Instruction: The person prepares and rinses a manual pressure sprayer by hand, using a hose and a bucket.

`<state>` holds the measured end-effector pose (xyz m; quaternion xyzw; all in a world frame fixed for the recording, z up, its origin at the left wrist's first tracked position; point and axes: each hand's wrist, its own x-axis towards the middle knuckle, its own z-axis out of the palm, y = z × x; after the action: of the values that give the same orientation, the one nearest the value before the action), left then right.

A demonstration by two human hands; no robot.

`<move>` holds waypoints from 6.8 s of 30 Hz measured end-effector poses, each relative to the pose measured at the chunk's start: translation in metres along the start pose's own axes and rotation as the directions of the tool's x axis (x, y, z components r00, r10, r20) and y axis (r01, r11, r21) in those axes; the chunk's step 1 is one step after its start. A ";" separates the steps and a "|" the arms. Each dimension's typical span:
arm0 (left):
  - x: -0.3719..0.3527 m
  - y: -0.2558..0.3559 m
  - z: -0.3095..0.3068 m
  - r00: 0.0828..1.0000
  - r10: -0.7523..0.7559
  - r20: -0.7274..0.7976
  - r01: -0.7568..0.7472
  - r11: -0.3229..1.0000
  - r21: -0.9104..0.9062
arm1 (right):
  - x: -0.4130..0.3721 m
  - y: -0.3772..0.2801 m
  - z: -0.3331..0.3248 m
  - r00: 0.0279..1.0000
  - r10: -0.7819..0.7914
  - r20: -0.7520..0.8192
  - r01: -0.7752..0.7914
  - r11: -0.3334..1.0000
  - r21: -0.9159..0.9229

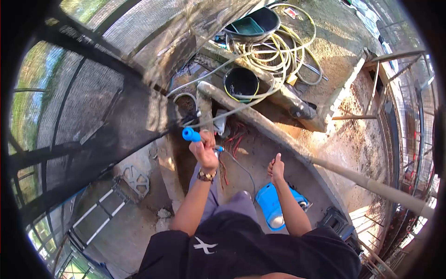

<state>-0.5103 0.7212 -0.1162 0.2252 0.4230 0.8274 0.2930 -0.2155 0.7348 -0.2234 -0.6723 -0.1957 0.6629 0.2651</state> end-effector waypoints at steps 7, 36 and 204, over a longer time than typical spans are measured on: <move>0.085 -0.124 -0.044 0.993 -0.003 -0.116 0.017 0.992 0.127 | 0.247 -0.010 0.121 0.931 -0.344 0.125 0.285 0.468 -0.836; 0.108 -0.232 -0.156 0.908 0.063 -0.414 0.119 0.909 0.399 | 0.702 0.007 0.263 0.896 -0.329 0.299 0.359 0.137 -0.923; 0.175 -0.757 -0.120 0.230 -0.949 -0.216 0.971 0.208 0.120 | 0.490 0.006 0.145 0.821 0.484 0.303 -0.513 0.858 0.019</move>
<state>-0.4889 1.1274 -0.7884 -0.0924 0.5766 0.4225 0.6931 -0.3383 1.0450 -0.6099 -0.5822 -0.0161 0.8085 0.0842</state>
